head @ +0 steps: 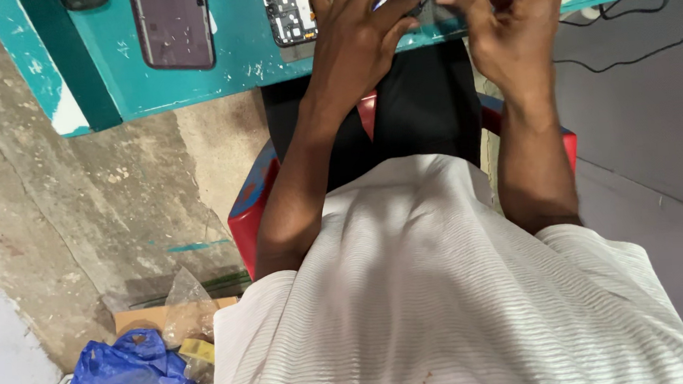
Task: The person is repairing a smartphone by using a screwdriver to remove screws and a metal prying tool to separate the phone's casing. They carefully lift the screen assembly to expose the internal components, including the battery and circuit board, and continue to adjust the internal parts.
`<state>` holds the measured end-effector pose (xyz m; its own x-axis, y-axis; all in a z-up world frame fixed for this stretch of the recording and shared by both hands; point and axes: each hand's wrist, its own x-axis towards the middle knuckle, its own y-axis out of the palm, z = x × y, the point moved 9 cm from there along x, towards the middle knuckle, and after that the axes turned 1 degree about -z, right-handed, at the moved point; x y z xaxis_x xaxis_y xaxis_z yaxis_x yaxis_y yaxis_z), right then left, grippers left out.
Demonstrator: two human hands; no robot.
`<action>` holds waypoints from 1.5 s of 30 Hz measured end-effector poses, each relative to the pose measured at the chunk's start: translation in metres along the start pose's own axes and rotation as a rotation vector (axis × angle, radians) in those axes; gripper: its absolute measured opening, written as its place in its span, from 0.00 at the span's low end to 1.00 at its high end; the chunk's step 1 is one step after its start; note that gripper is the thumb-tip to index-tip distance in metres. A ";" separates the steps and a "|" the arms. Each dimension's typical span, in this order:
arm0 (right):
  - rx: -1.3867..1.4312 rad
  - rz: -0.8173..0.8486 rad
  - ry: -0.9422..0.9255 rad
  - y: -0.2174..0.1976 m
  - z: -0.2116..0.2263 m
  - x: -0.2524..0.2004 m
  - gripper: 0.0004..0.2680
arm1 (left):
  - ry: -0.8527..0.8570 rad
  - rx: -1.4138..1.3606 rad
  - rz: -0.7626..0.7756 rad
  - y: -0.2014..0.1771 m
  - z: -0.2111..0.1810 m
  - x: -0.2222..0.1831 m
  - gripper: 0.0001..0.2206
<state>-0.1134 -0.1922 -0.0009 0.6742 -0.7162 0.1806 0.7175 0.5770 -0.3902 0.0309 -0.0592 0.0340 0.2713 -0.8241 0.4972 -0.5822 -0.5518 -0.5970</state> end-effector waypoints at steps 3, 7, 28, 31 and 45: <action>0.203 0.148 -0.125 0.004 0.021 -0.005 0.18 | -0.021 0.011 0.002 -0.002 0.000 0.000 0.08; 0.257 0.214 -0.293 0.014 0.056 -0.005 0.20 | -0.009 0.072 -0.058 0.000 -0.007 0.001 0.07; 0.015 0.098 -0.432 0.008 0.100 0.005 0.25 | -0.113 0.121 -0.105 0.013 -0.008 0.001 0.08; 0.049 0.063 -0.375 0.010 0.095 0.007 0.25 | -0.108 0.126 -0.119 0.012 -0.010 0.000 0.09; 0.165 0.201 -0.405 0.009 0.111 0.006 0.26 | -0.167 0.191 -0.173 0.013 -0.016 0.000 0.09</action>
<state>-0.0830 -0.1475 0.0971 0.7927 -0.3927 0.4662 0.5624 0.7661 -0.3110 0.0109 -0.0638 0.0365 0.4851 -0.7170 0.5006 -0.3666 -0.6865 -0.6279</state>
